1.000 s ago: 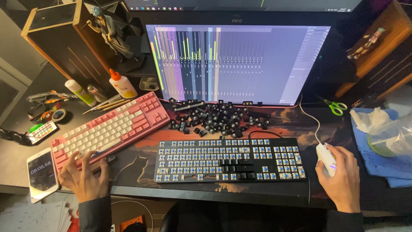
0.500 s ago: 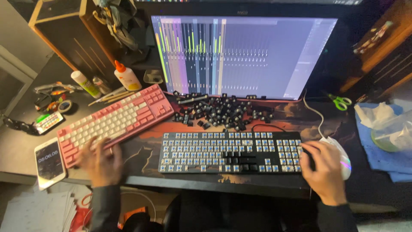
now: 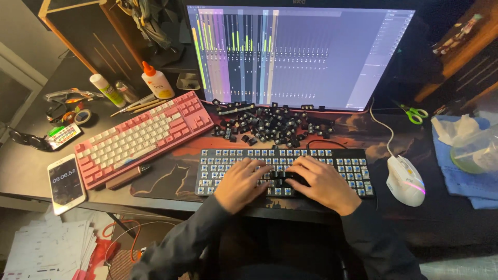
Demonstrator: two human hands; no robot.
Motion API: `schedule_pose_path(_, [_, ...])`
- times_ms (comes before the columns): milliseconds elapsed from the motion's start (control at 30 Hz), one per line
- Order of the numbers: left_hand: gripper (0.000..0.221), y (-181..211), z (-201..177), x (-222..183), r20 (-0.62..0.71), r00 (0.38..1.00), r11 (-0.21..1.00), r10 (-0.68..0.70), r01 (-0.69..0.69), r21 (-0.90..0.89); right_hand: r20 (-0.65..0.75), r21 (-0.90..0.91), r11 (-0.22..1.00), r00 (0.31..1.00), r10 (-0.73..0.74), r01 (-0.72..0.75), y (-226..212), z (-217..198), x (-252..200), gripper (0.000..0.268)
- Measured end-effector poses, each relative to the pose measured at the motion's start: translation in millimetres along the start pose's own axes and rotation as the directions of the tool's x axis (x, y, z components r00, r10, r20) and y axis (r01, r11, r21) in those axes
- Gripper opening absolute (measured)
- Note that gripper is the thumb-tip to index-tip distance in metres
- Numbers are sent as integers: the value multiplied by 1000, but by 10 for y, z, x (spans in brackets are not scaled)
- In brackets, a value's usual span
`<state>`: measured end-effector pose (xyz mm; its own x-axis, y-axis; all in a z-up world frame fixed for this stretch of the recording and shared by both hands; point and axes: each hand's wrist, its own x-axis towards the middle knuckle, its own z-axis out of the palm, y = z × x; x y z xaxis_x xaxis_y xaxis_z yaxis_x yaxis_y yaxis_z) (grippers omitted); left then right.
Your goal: Assembling and testing a mechanical keyboard by installing switches and using computer software.
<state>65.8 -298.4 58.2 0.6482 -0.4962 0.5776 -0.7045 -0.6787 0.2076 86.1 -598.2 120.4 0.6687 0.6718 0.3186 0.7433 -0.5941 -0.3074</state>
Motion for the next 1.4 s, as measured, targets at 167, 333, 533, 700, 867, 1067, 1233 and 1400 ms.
schedule_pose_path(167, [32, -76, 232, 105, 81, 994, 990, 74, -83, 116, 139, 8, 1000, 990, -17, 16, -198, -98, 99, 39])
schedule_pose_path(333, [26, -77, 159, 218, 157, 987, 992, 44, -61, 106, 105, -110, 989, 991, -84, 95, -177, 144, 125, 34])
schedule_pose_path(533, [11, -103, 144, 334, 363, 932, 989, -10, -44, 139, 262, -276, 960, 965, 23, 52, -386, 146, 202, 30])
schedule_pose_path(700, [14, -171, 195, 350, 389, 921, 990, -21, -35, 136, 231, -527, 841, 973, 1, 124, -271, 672, 13, 30])
schedule_pose_path(867, [13, -225, 357, 303, 350, 936, 982, 39, -100, 157, 242, -582, 800, 970, -2, 147, -470, 641, 96, 20])
schedule_pose_path(1067, [19, -259, 574, 239, 325, 945, 979, 29, -91, 180, 263, -568, 801, 964, -40, 188, -321, 795, 72, 21])
schedule_pose_path(1233, [32, -192, 314, 378, 448, 893, 983, 36, -111, 144, 272, -578, 799, 962, -4, 167, -216, 914, 79, 31])
schedule_pose_path(1400, [36, -204, 315, 390, 482, 875, 983, 47, -127, 135, 276, -558, 817, 961, 20, 144, -99, 1030, 60, 29])
